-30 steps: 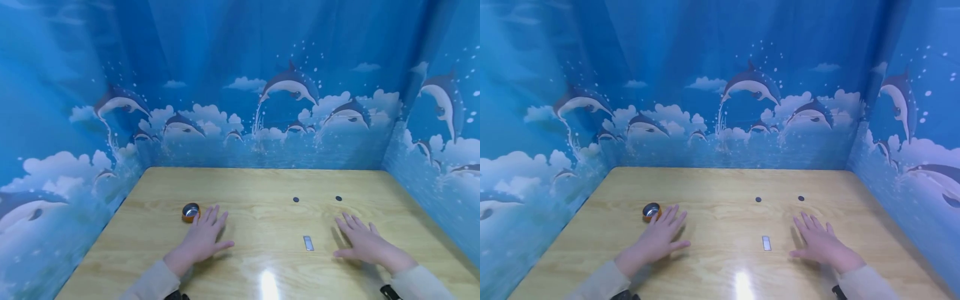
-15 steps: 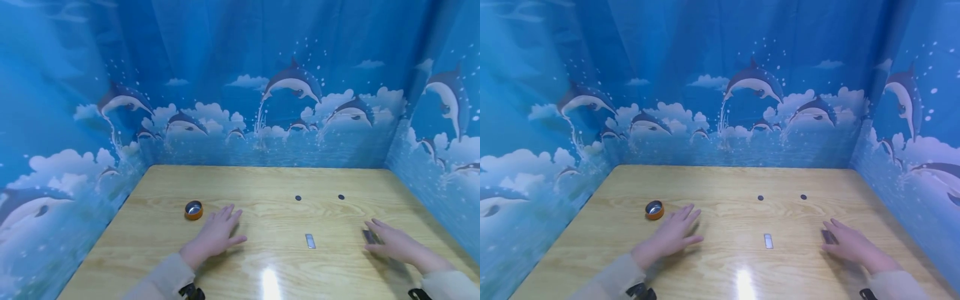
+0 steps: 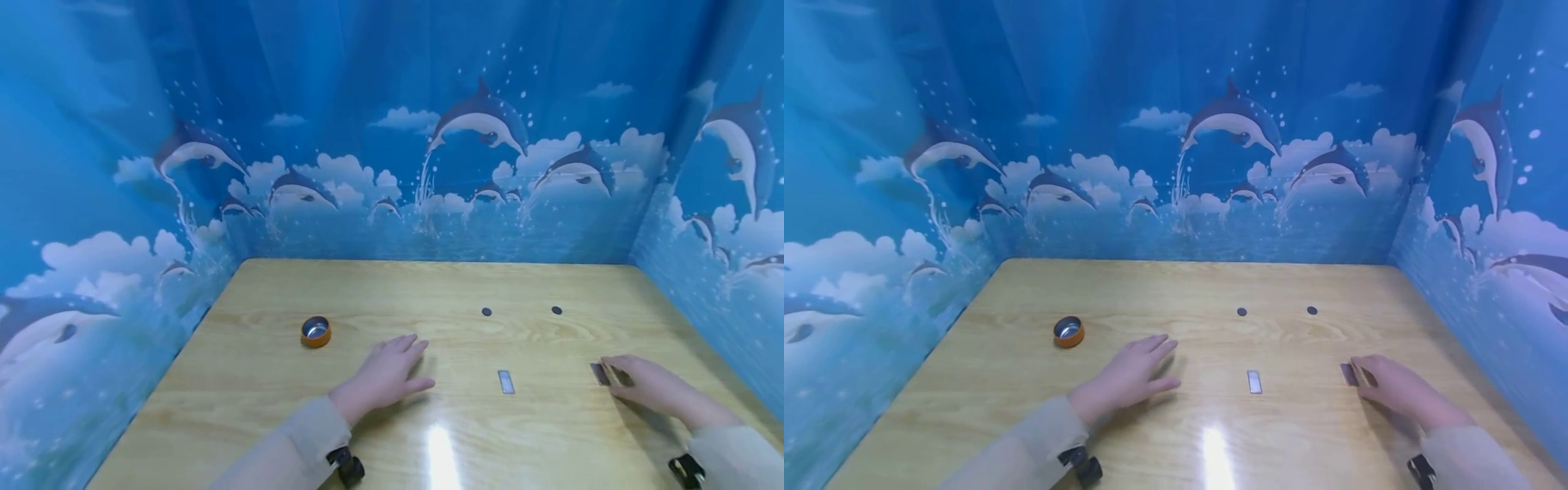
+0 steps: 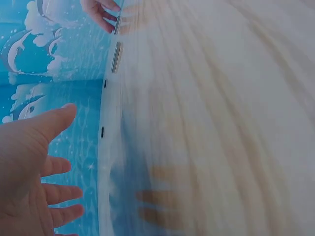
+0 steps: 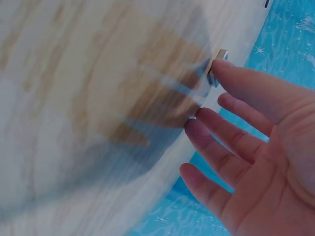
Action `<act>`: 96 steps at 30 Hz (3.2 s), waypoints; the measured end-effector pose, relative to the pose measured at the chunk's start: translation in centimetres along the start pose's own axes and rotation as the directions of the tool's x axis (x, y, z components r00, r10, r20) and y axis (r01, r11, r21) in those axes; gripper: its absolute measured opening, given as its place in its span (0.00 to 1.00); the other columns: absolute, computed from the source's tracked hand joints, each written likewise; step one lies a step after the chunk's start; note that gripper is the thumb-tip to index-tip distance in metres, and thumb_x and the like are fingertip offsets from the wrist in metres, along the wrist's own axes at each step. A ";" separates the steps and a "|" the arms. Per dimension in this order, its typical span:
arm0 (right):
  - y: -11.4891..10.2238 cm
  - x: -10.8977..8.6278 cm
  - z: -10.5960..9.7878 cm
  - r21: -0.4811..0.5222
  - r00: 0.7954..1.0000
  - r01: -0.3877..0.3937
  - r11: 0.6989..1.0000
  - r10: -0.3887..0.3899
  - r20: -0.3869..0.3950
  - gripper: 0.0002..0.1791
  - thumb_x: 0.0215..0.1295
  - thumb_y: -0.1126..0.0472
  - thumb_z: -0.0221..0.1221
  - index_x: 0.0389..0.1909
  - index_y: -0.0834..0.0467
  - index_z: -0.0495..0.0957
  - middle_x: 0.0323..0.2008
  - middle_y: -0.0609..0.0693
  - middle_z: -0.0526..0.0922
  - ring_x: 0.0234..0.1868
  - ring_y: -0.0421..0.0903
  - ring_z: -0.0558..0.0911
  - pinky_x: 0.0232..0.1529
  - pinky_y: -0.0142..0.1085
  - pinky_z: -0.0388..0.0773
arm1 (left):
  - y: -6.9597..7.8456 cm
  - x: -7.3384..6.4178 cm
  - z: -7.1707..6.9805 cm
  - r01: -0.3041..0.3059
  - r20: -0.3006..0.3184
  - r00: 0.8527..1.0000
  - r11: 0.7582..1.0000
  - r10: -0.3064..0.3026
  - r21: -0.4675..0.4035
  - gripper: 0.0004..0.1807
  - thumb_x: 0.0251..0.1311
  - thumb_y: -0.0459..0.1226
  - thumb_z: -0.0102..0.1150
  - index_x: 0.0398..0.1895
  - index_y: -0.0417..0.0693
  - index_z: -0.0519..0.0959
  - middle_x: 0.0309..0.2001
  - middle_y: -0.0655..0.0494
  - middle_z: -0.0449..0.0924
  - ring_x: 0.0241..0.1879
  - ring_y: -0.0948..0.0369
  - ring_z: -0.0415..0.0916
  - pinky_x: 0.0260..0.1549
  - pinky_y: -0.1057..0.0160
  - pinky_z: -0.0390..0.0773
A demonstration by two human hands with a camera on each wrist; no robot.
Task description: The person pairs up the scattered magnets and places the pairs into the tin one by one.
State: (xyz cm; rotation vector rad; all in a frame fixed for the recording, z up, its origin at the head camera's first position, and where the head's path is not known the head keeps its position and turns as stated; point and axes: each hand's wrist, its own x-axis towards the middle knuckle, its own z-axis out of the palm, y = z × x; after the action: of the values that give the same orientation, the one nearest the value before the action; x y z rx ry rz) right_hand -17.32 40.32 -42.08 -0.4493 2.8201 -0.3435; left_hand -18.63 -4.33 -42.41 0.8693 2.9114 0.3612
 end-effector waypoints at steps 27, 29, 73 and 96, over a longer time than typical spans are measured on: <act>-0.6 0.3 -0.2 -0.068 0.999 -0.014 0.998 0.011 -0.039 0.32 0.50 0.57 0.68 0.51 0.74 0.73 0.37 0.63 0.76 0.38 0.59 0.76 0.36 0.51 0.74 | 6.7 5.9 2.4 0.016 0.076 0.997 0.995 -0.009 -0.101 0.37 0.52 0.60 0.60 0.65 0.56 0.67 0.63 0.55 0.67 0.61 0.58 0.65 0.57 0.61 0.66; -0.6 0.3 -0.2 -0.070 0.999 -0.010 0.997 0.007 -0.042 0.31 0.50 0.57 0.68 0.50 0.73 0.74 0.37 0.62 0.77 0.38 0.58 0.76 0.36 0.51 0.74 | 7.3 6.3 2.6 0.012 0.072 0.997 0.995 -0.005 -0.095 0.36 0.52 0.59 0.61 0.64 0.57 0.69 0.63 0.56 0.68 0.61 0.59 0.65 0.56 0.61 0.67; -0.4 1.0 -0.1 0.006 0.999 0.029 1.000 -0.028 -0.018 0.24 0.50 0.60 0.68 0.45 0.72 0.78 0.35 0.56 0.79 0.35 0.52 0.78 0.34 0.45 0.76 | 10.1 8.5 3.9 0.001 0.012 1.000 0.997 0.000 -0.079 0.19 0.47 0.56 0.66 0.44 0.67 0.84 0.39 0.72 0.79 0.40 0.68 0.69 0.34 0.71 0.69; 0.0 0.6 -0.3 0.097 0.993 0.103 0.990 -0.097 -0.065 0.19 0.49 0.62 0.68 0.41 0.69 0.80 0.31 0.45 0.81 0.30 0.37 0.77 0.31 0.33 0.76 | 11.2 9.4 4.8 0.072 -0.007 0.997 0.980 -0.074 -0.187 0.17 0.48 0.55 0.67 0.43 0.68 0.83 0.40 0.74 0.80 0.42 0.71 0.72 0.40 0.73 0.70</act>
State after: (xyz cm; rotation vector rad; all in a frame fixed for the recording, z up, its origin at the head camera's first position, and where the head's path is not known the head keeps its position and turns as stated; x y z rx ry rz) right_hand -17.98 40.21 -41.96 -0.5684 2.8281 -0.5242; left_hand -19.88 10.86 -44.39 0.7329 2.8532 0.6248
